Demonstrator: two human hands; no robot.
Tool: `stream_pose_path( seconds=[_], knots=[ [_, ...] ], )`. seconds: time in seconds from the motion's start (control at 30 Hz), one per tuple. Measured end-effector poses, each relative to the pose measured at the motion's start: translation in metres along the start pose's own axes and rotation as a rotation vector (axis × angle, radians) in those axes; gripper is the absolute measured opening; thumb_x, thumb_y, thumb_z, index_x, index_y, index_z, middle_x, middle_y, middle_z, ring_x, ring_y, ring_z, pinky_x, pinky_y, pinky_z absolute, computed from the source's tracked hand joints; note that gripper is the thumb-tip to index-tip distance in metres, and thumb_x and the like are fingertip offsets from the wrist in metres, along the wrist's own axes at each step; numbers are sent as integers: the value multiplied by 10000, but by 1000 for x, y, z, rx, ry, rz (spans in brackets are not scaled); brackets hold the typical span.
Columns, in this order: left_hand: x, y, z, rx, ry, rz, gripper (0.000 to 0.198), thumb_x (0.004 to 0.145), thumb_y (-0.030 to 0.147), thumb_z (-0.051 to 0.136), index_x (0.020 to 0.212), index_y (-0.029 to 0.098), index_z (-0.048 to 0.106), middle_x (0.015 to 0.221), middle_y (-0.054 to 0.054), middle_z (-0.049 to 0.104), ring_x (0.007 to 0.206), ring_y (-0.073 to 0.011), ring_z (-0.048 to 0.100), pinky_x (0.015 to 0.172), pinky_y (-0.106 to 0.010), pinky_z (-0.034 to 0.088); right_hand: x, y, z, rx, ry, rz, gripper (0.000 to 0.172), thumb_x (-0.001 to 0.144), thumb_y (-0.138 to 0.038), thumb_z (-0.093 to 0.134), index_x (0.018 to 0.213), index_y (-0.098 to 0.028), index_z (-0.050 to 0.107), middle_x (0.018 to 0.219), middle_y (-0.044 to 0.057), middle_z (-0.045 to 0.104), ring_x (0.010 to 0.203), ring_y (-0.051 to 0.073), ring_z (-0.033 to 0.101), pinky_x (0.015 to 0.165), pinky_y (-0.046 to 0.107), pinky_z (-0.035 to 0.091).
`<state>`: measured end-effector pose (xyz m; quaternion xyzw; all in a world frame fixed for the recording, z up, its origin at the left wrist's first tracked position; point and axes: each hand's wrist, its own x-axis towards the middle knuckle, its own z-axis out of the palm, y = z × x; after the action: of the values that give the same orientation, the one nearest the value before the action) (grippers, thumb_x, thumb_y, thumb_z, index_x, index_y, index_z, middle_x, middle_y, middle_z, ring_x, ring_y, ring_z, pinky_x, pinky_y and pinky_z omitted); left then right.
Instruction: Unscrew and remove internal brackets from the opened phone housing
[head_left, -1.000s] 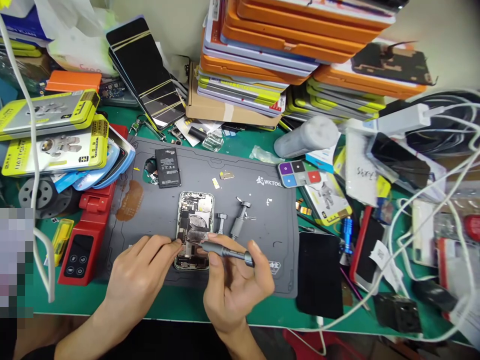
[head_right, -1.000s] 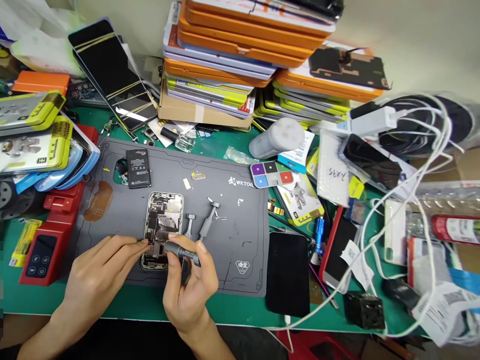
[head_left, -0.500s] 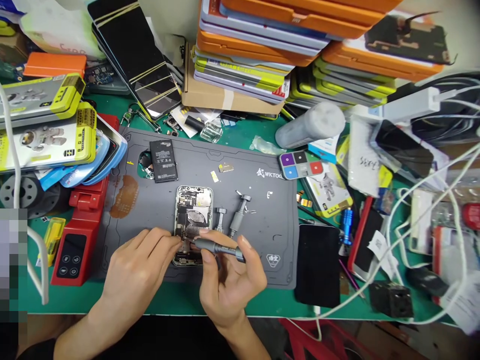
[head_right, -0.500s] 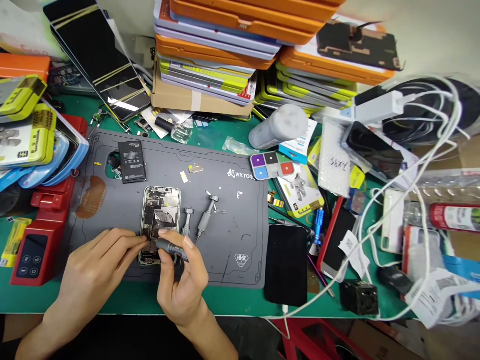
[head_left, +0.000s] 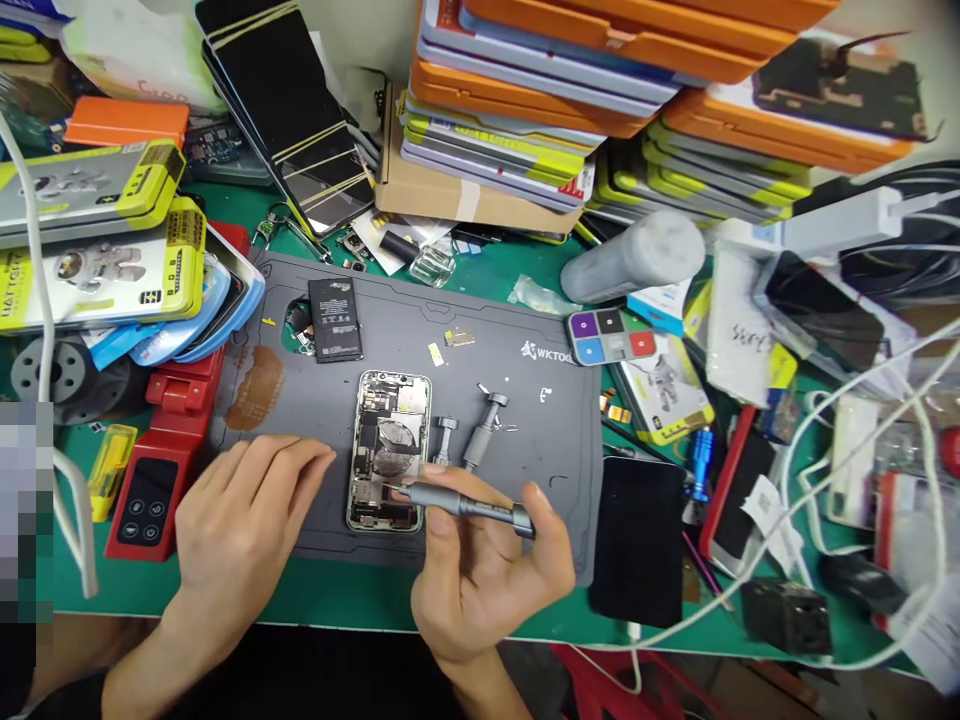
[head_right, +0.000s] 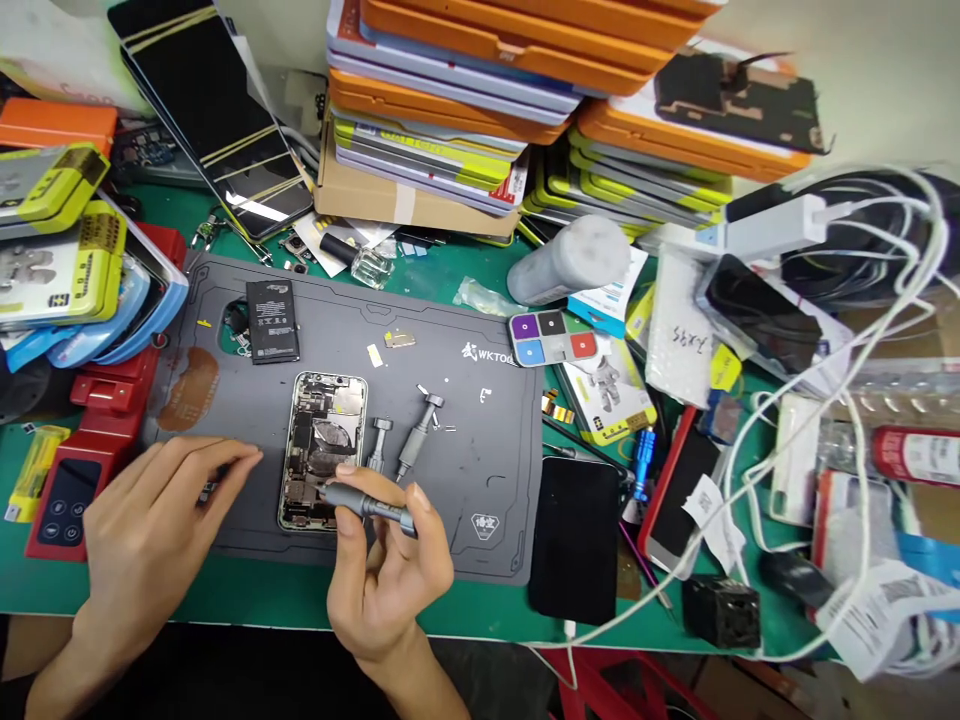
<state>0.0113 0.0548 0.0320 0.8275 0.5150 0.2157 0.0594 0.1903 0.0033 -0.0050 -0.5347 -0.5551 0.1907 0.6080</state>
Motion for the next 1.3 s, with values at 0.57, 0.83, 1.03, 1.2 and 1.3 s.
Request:
stream_pose_path(
  seconds=[0.57,0.83,1.03,1.2,1.3],
  knots=[
    [-11,-12,0,-61,-13,-29,295,1004,62,707,1262,195,757,1088,-36,749,881,-177,631,834,-363,563,2,-2,-3,17,-33,9,786,986,114,588,1657,-236,375,1243,98,744,1064,205,765,847,420,752],
    [-12,-17,1,-230,46,-143,262,1000,71,731,1217,217,752,1099,0,768,972,-152,725,938,-324,601,0,-3,-4,-73,19,-109,695,1056,29,615,1654,-237,381,1190,90,722,911,185,743,742,377,757],
    [-16,-17,2,-222,81,-183,232,1001,101,745,1191,234,748,1086,-2,765,967,-159,736,938,-338,605,-6,-4,4,-108,-54,-230,606,1119,-32,573,1648,-277,410,1168,64,694,942,172,731,736,352,744],
    [-17,-16,5,-213,90,-211,185,1024,139,724,1180,235,745,1102,-17,765,967,-171,746,912,-341,623,-8,-1,7,-86,-92,-217,627,1101,12,581,1647,-242,406,1190,76,702,983,170,743,758,352,740],
    [-18,-15,4,-233,91,-203,183,1015,119,730,1170,215,739,1087,-18,767,947,-160,743,890,-321,618,-9,0,6,-104,-110,-218,617,1100,8,590,1637,-228,399,1204,87,707,993,175,750,750,353,742]
  ],
)
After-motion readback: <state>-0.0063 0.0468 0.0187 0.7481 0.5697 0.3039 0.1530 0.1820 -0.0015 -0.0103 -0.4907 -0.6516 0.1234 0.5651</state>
